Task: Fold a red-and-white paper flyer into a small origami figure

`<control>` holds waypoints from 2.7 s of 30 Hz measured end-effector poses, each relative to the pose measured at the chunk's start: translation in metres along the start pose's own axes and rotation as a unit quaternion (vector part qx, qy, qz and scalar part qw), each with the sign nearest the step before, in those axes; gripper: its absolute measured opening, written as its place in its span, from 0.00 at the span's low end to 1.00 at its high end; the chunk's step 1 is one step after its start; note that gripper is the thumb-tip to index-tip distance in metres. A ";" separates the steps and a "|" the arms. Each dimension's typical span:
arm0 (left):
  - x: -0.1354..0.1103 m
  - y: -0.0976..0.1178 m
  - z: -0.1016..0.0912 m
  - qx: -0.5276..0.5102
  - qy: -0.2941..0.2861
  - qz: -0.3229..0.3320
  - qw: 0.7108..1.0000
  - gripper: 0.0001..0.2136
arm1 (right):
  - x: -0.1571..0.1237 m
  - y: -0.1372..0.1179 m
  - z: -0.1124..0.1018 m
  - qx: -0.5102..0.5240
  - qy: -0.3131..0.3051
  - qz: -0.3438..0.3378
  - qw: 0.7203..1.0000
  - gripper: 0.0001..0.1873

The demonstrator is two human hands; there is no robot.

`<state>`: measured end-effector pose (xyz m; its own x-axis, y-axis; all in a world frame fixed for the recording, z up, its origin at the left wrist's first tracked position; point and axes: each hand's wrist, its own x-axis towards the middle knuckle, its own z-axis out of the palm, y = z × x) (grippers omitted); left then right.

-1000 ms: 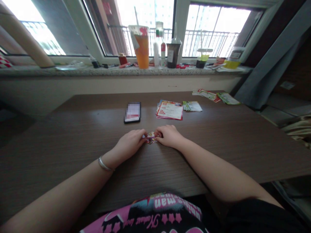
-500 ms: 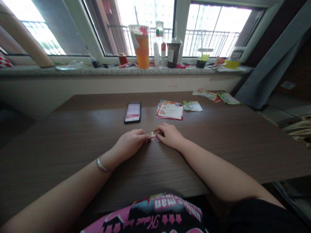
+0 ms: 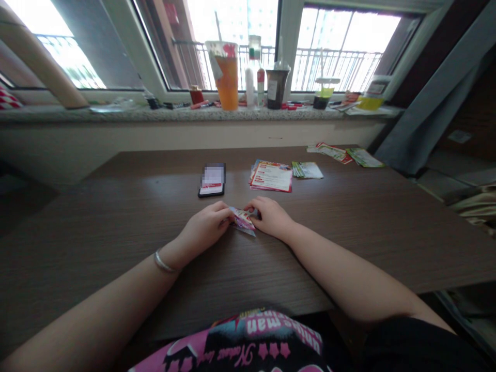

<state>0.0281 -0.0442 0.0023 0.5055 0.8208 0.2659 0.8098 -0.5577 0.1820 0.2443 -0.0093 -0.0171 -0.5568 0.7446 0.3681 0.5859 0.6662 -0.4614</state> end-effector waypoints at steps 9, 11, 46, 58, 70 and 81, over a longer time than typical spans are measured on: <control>0.000 0.004 -0.002 0.002 0.011 -0.002 1.000 0.06 | 0.001 0.004 0.002 -0.022 -0.016 -0.040 0.999 0.10; 0.000 0.003 -0.003 0.001 0.018 -0.003 1.000 0.06 | 0.001 0.004 0.002 -0.031 -0.023 -0.054 0.998 0.10; 0.002 -0.002 -0.007 0.035 0.019 0.091 0.995 0.08 | -0.002 -0.015 -0.005 -0.141 -0.041 -0.106 0.984 0.09; 0.002 -0.003 -0.004 0.062 -0.011 0.102 0.993 0.07 | -0.001 -0.018 -0.007 -0.133 -0.054 -0.101 0.985 0.11; 0.004 -0.006 -0.001 0.006 -0.002 0.100 0.995 0.05 | -0.003 -0.023 -0.004 -0.183 -0.043 -0.126 0.974 0.10; 0.004 -0.008 0.003 -0.042 0.000 0.084 0.996 0.04 | -0.005 -0.028 -0.003 -0.193 -0.039 -0.117 0.973 0.09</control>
<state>0.0245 -0.0361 -0.0013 0.6320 0.7152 0.2983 0.6865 -0.6953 0.2126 0.2329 -0.0316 -0.0038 -0.7356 0.5758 0.3568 0.6074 0.7939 -0.0287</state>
